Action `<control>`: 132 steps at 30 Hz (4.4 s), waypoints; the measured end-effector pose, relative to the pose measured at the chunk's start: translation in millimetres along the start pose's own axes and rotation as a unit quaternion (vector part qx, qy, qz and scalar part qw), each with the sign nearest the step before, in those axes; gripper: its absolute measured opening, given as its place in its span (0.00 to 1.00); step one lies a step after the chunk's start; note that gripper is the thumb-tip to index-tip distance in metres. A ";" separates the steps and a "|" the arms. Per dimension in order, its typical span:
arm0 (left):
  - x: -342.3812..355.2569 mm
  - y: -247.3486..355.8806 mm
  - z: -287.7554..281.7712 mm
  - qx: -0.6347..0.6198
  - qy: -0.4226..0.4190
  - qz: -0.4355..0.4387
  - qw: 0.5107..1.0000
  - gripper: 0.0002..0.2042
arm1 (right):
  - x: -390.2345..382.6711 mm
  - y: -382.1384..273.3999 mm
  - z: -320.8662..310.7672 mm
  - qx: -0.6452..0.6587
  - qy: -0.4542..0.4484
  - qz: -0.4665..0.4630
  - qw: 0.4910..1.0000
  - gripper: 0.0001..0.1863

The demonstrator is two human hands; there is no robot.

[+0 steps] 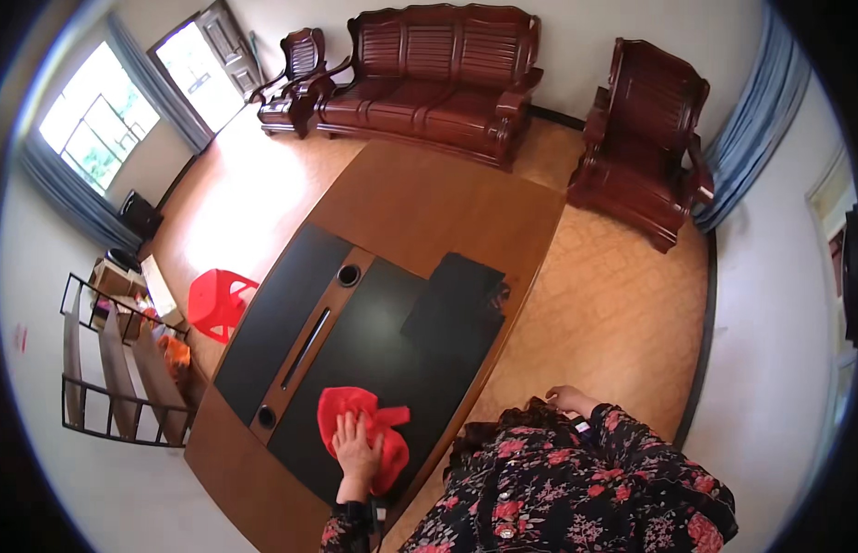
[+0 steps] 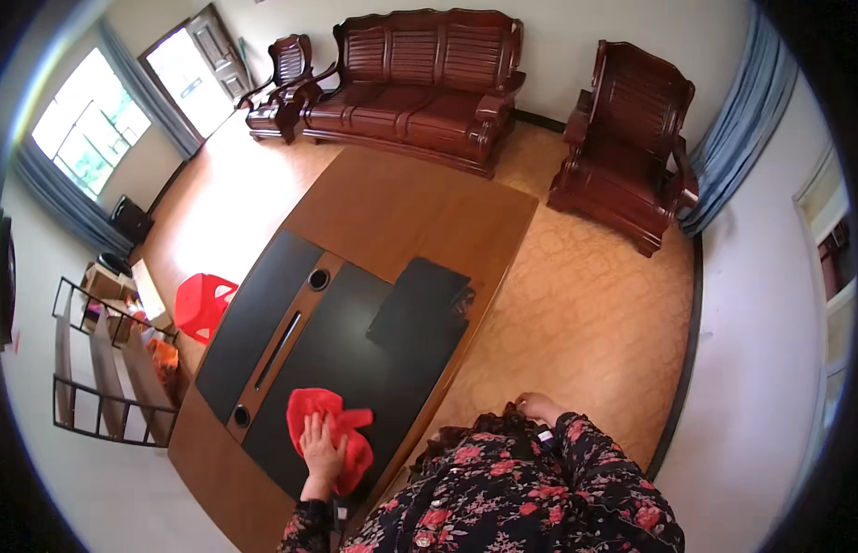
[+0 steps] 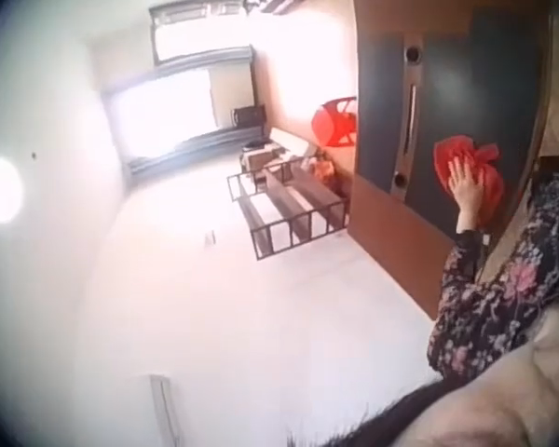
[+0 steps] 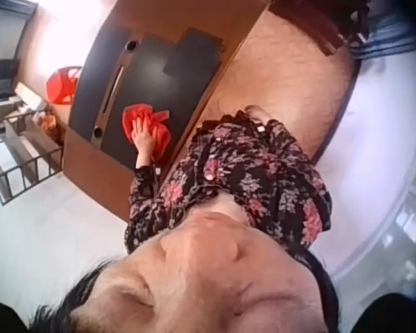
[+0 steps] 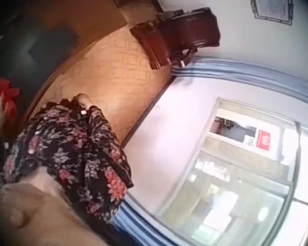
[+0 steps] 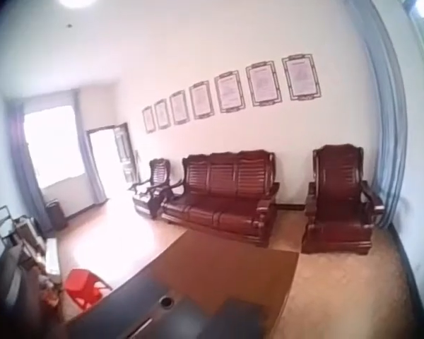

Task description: Cleaning a large wooden table using a red cloth.

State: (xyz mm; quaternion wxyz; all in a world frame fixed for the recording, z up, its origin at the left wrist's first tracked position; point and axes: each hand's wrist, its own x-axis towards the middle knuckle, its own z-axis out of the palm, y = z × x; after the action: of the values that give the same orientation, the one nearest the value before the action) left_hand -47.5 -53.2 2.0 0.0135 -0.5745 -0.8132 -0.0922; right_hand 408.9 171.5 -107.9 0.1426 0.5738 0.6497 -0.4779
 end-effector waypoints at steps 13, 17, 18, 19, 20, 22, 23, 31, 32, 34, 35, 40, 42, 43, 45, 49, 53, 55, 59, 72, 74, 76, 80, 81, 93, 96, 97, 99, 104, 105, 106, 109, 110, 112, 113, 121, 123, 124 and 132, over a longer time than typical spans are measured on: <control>209.5 84.6 48.9 -0.014 0.052 -0.107 0.993 0.29 | -14.0 78.0 30.1 0.090 -0.016 0.060 0.994 0.14; 135.1 94.8 28.0 -0.059 0.036 0.140 0.988 0.28 | -22.7 62.3 27.2 0.041 0.006 -0.007 0.999 0.15; 110.9 87.0 17.7 -0.066 0.008 0.174 0.983 0.28 | -23.1 54.5 24.9 0.097 -0.001 0.044 0.994 0.17; 88.6 72.3 6.8 -0.072 -0.021 0.206 0.976 0.28 | -26.1 44.8 21.9 0.103 -0.005 0.045 0.994 0.17; 68.0 53.1 -3.5 -0.067 -0.041 0.199 0.977 0.28 | -30.3 26.9 15.9 0.146 -0.005 0.074 0.986 0.16; 49.1 9.3 -12.9 -0.046 -0.058 0.158 0.985 0.28 | -31.8 16.2 10.7 0.204 -0.001 0.099 0.974 0.15; 46.9 -14.8 -12.2 -0.027 -0.055 0.121 0.991 0.29 | -33.6 12.6 10.8 0.208 0.000 0.098 0.973 0.15; 159.9 -36.3 11.7 0.062 -0.001 -0.316 0.947 0.28 | -30.4 7.7 22.1 0.114 -0.030 0.097 0.988 0.16; 179.7 -20.6 13.7 0.051 0.004 -0.322 0.945 0.28 | -14.9 42.5 32.4 0.034 -0.001 0.033 0.999 0.15; 183.1 -11.7 17.5 0.058 0.033 -0.309 0.949 0.28 | -15.1 16.8 24.9 -0.149 -0.037 -0.046 0.987 0.18; 182.1 14.0 15.4 0.027 0.041 -0.229 0.972 0.28 | -13.7 33.8 27.0 -0.119 -0.008 -0.015 0.993 0.19; 84.5 56.2 6.0 -0.039 0.053 0.094 0.993 0.28 | -26.8 -17.9 4.7 -0.111 -0.035 -0.016 0.993 0.21; 33.2 41.5 -11.8 -0.057 -0.007 0.178 0.982 0.30 | -29.9 -37.8 -0.7 -0.061 -0.060 -0.046 0.995 0.20; 18.6 23.8 -12.6 -0.065 -0.029 0.200 0.977 0.32 | -28.5 -45.8 -4.4 -0.060 -0.055 -0.047 0.996 0.20; 8.8 -3.5 -24.4 -0.014 0.001 0.201 0.980 0.29 | -30.5 -53.0 0.5 -0.015 -0.056 -0.014 0.998 0.19; 58.5 -34.1 -1.6 -0.010 0.027 0.050 0.998 0.31 | -22.5 -35.6 -0.2 0.072 -0.042 0.041 0.996 0.18; 144.0 -12.2 11.8 0.011 0.070 -0.186 0.980 0.27 | -17.7 -0.4 -0.5 -0.048 0.007 -0.001 0.999 0.19; 164.4 2.4 8.0 0.019 0.062 -0.254 0.965 0.26 | -13.8 15.1 0.7 -0.133 -0.027 -0.032 0.990 0.17; 137.1 29.4 6.2 -0.003 0.064 -0.108 0.992 0.25 | -24.1 -4.0 -4.5 -0.103 -0.014 -0.047 0.993 0.15; 85.8 -7.2 -3.7 -0.028 0.059 -0.061 0.996 0.28 | -6.4 -9.1 -10.3 -0.074 -0.029 -0.032 0.996 0.16; 124.5 9.3 -2.0 -0.016 0.062 -0.179 0.982 0.28 | -7.4 -8.3 -7.8 -0.071 -0.024 0.005 0.997 0.15; 157.8 32.6 -3.4 -0.029 0.049 -0.230 0.971 0.28 | -5.8 1.5 -9.9 -0.143 -0.023 -0.035 0.989 0.15; 149.8 53.8 7.7 -0.039 0.077 -0.094 0.992 0.27 | -9.7 -7.9 -9.2 -0.187 -0.026 -0.066 0.980 0.17; 134.9 54.4 8.8 -0.042 0.080 -0.035 0.995 0.26 | -13.8 -21.5 -9.3 -0.136 -0.043 -0.027 0.989 0.19; 44.6 1.2 -20.7 -0.020 0.055 0.020 0.998 0.28 | -31.5 -31.7 -8.1 -0.085 -0.038 -0.035 0.995 0.20; 106.3 26.2 -5.5 -0.044 0.071 -0.133 0.988 0.28 | -30.5 -16.5 -4.7 -0.167 -0.040 -0.076 0.982 0.20; 123.6 33.2 -5.0 -0.043 0.072 -0.137 0.987 0.28 | -28.9 -16.5 -2.9 -0.149 -0.043 -0.070 0.985 0.20; 143.4 46.9 -4.4 -0.041 0.072 -0.182 0.980 0.27 | -25.5 -17.1 -0.6 -0.133 -0.047 -0.063 0.988 0.20; 99.2 69.5 -7.0 -0.073 0.051 0.045 0.995 0.27 | -11.5 -21.7 2.7 -0.158 -0.066 -0.080 0.982 0.21; 74.3 66.6 -8.3 -0.066 0.046 0.110 0.991 0.28 | -5.8 -25.3 5.1 -0.187 -0.066 -0.104 0.975 0.21; 40.2 49.2 -9.3 -0.063 0.037 0.148 0.986 0.29 | -15.1 -52.0 7.9 -0.104 -0.067 -0.082 0.989 0.21; -10.4 39.6 -38.0 -0.060 -0.013 0.186 0.981 0.28 | -30.4 -68.5 5.0 -0.001 -0.076 -0.011 0.997 0.19; -7.7 39.5 -37.6 -0.062 -0.012 0.189 0.980 0.28 | -25.0 -59.2 4.6 0.000 -0.073 -0.010 0.997 0.19; 11.3 41.2 -25.8 -0.048 0.009 0.167 0.985 0.28 | -5.7 -18.5 5.0 -0.197 -0.048 -0.136 0.970 0.20; 21.5 36.6 -20.8 -0.045 0.009 0.163 0.986 0.28 | -2.9 -21.7 8.3 -0.198 -0.051 -0.140 0.969 0.20; 158.3 51.8 -0.3 -0.040 0.056 -0.163 0.984 0.27 | -23.7 -46.2 10.6 -0.193 -0.067 -0.111 0.973 0.21; 163.8 71.7 -1.0 -0.052 0.030 -0.149 0.987 0.27 | -24.1 -35.9 13.8 -0.194 -0.049 -0.118 0.973 0.21; 156.7 78.0 3.5 -0.056 0.040 -0.100 0.993 0.27 | -20.5 -28.9 17.7 -0.195 -0.036 -0.129 0.972 0.21; 11.6 69.5 -18.9 -0.088 0.012 0.177 0.980 0.27 | -8.3 -23.6 30.1 -0.148 -0.072 -0.120 0.979 0.20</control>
State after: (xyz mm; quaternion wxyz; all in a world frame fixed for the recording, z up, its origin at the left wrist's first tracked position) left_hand 12.1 -23.2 31.5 -0.0114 -0.7070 -0.6873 -0.1665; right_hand 379.7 145.5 -106.1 0.2138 0.4280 0.7658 -0.4298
